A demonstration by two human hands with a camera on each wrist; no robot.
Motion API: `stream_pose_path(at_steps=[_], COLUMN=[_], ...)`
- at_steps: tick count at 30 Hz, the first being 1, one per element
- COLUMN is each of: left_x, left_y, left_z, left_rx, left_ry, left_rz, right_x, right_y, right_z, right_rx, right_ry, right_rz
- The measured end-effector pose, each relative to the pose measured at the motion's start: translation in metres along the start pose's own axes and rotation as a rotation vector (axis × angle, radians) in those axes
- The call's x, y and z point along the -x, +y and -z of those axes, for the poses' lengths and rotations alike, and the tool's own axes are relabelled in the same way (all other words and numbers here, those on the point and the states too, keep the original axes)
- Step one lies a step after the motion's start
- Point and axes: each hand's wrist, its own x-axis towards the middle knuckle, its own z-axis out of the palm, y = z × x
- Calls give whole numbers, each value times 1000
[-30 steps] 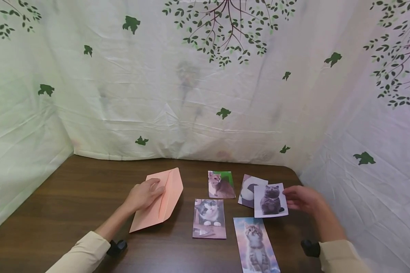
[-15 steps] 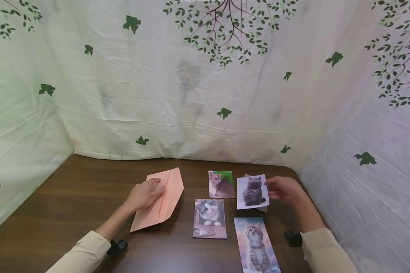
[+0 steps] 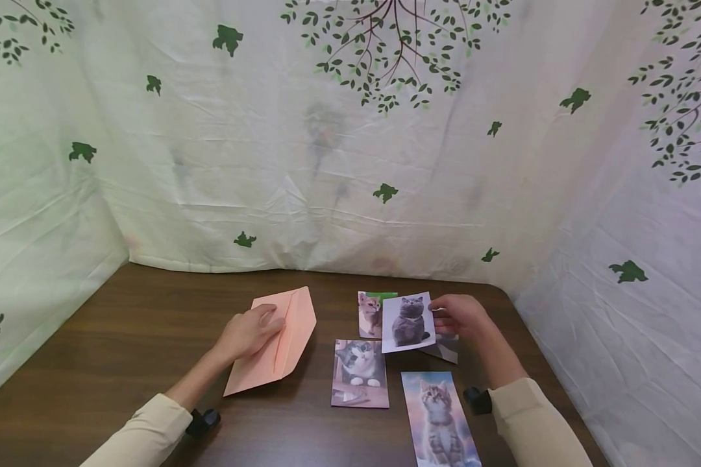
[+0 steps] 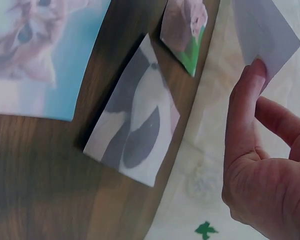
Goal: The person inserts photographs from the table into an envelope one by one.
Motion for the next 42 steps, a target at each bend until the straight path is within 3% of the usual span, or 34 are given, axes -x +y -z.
stream_pose_path(at_steps=[19,27,42], left_x=[1,1,-1], left_y=[1,1,2], left_z=[1,1,2], left_rx=[-7,4,-19], left_ry=[-8,-8,-17], left_rz=[-17,-8,-17], right_x=[-6,-7,-2], right_y=[-26,-31,-42], right_z=[-41,-57,-82], right_rx=[3,-39,-25], right_ry=[5,-4,-30], right_rz=[50,75,142])
